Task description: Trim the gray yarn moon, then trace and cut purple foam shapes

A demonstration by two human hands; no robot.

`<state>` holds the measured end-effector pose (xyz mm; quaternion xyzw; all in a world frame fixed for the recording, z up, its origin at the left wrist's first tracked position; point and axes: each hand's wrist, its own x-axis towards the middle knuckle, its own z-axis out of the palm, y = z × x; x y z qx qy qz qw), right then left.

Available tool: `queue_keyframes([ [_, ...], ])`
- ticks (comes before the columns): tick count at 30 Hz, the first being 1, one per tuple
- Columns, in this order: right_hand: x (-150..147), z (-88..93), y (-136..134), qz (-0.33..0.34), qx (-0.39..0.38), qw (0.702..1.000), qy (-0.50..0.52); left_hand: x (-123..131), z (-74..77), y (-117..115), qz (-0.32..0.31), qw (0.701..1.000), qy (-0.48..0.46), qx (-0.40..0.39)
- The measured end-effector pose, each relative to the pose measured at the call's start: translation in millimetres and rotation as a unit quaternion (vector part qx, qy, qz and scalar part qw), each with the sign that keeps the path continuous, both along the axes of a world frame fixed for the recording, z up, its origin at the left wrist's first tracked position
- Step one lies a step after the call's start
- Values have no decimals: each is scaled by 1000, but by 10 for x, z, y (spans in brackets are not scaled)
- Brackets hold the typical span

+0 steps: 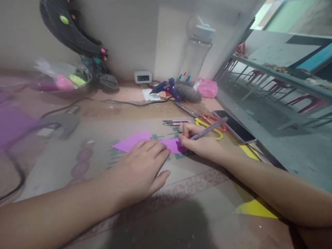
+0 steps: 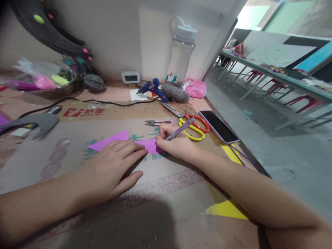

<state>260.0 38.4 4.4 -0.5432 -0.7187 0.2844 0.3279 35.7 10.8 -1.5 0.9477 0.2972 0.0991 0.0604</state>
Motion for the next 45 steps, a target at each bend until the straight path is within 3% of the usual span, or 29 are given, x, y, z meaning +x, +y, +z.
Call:
queue_keyframes([
  [4, 11, -18, 23, -44, 17, 999, 7, -8, 0, -1, 0, 1000, -5, 2],
  [21, 12, -51, 42, -19, -19, 1000, 4, -4, 8, 8, 3, 1000, 2, -3],
  [32, 31, -75, 70, -15, 39, 999, -13, -7, -11, 4, 6, 1000, 1, 2],
  [45, 43, -71, 25, 10, 18, 1000, 0, -10, -17, 6, 2, 1000, -7, 12],
])
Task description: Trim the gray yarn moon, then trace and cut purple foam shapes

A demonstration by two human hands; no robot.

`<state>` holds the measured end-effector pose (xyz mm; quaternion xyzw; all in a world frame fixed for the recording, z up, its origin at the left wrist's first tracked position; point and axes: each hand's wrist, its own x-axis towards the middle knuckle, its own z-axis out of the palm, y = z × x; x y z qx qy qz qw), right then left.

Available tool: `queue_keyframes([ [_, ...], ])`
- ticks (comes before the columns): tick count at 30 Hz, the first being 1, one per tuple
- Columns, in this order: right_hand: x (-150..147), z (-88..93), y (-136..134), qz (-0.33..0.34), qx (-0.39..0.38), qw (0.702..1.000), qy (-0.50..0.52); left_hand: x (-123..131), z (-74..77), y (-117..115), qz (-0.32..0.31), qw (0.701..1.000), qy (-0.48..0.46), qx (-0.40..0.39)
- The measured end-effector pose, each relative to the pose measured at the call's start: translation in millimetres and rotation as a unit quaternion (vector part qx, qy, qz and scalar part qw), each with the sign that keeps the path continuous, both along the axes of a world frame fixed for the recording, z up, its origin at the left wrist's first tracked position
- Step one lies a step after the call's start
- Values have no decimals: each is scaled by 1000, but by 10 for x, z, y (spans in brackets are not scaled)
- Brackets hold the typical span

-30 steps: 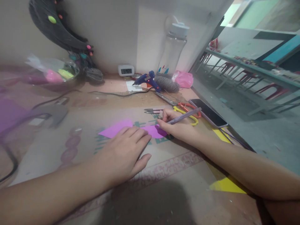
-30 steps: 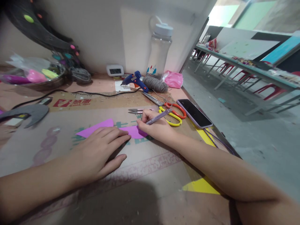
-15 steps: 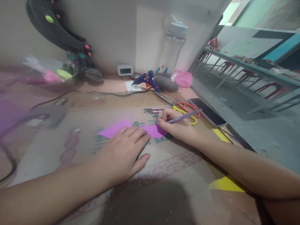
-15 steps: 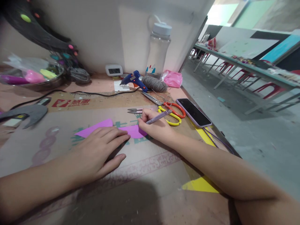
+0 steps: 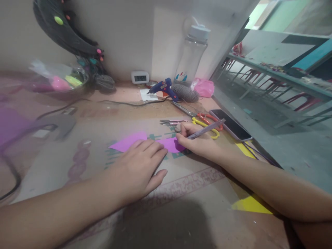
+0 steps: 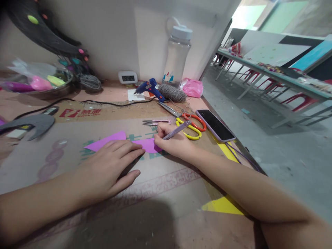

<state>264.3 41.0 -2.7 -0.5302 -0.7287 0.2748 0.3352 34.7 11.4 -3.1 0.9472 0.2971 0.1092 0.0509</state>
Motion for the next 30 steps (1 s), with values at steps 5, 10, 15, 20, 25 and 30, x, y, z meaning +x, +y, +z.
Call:
queue_keyframes([
  [5, 0, -1, 0, 34, -12, 999, 14, 0, -17, -1, 2, 1000, 1, 5],
  [10, 18, 24, 10, -8, -13, 997, 73, -20, -5, -61, 27, 996, 2, 86],
  [15, 37, 106, 29, -62, -10, 983, 170, -24, -24, -88, 64, 991, 23, 115],
  [20, -53, 210, -28, -23, -20, 985, 167, 3, -29, -70, 42, 997, 26, 65],
  [25, -154, 142, -50, 29, -83, 988, 128, 16, -22, -79, 28, 998, 11, 47],
  [30, -155, 54, -1, 4, -50, 996, 67, 10, -38, -77, 63, 996, 8, 54],
])
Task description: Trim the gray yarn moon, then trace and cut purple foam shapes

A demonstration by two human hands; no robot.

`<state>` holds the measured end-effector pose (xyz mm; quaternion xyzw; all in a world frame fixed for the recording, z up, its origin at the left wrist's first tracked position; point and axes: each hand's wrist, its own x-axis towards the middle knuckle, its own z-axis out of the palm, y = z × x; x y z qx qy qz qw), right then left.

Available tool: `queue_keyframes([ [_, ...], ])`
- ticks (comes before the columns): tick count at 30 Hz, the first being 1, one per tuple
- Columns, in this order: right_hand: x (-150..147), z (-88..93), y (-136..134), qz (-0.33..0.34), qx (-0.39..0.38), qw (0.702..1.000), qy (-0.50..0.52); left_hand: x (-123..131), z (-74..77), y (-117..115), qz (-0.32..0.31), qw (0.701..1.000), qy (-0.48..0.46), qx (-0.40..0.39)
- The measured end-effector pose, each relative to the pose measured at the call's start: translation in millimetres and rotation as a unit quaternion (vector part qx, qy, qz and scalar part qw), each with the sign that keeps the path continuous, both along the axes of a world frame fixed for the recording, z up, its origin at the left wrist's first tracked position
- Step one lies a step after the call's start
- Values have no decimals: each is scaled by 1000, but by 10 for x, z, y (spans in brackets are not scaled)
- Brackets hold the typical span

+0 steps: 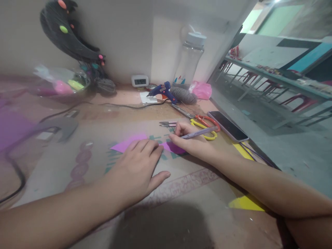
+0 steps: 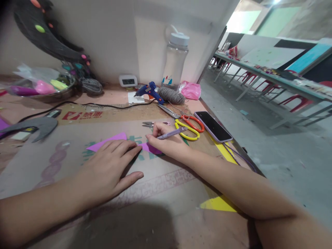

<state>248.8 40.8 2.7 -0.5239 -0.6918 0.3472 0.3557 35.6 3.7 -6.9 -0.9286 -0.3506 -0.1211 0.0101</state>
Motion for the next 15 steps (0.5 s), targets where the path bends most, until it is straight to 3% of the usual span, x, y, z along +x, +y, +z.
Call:
queue_keyframes([
  [5, 2, -16, -3, 0, 41, 998, -53, 10, 30, 1, 4, 1000, 8, -19],
  [15, 8, -28, -4, 2, 69, 996, -62, 8, 31, -2, 6, 999, 21, -28],
])
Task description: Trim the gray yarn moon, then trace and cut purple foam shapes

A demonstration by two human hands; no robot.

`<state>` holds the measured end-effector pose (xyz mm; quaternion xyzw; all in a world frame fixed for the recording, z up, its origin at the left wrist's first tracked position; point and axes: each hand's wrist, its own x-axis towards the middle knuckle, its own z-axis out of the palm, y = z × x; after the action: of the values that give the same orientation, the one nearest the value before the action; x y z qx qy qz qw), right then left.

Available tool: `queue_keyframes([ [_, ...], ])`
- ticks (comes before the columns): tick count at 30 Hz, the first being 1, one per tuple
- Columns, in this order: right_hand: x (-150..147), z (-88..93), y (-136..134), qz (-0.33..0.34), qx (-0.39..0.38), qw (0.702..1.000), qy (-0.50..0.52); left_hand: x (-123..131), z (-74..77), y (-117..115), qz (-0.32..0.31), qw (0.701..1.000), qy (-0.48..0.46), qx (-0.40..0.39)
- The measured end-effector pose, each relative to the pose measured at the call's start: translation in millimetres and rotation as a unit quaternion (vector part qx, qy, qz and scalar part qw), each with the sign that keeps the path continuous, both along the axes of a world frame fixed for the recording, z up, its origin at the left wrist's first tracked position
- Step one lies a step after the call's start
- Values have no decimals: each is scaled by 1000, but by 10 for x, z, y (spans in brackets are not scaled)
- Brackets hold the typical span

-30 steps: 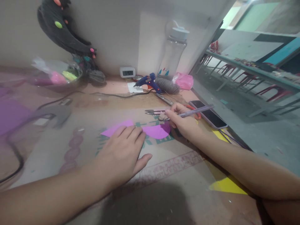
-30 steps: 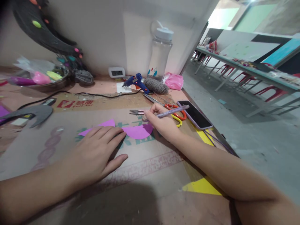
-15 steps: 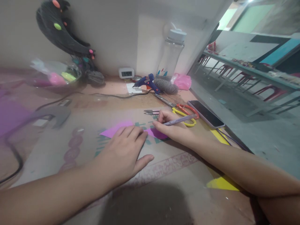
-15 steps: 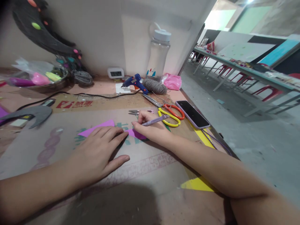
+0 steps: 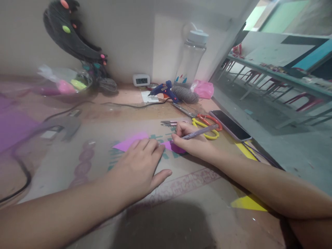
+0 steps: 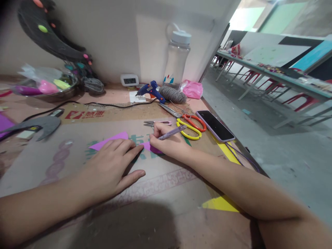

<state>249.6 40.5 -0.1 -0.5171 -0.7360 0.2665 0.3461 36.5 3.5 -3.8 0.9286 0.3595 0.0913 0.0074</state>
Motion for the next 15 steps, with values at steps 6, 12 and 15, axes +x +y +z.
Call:
queue_keyframes([
  [6, -9, 12, 1, 3, -3, 1000, -8, 3, 9, 3, 1, 1000, 2, 0],
  [12, -9, 0, -2, 4, -35, 999, -15, 2, 15, -7, -3, 1000, 1, 7],
  [15, -13, 8, -16, 12, -68, 998, -5, 9, 25, -9, -1, 1000, 3, 3],
])
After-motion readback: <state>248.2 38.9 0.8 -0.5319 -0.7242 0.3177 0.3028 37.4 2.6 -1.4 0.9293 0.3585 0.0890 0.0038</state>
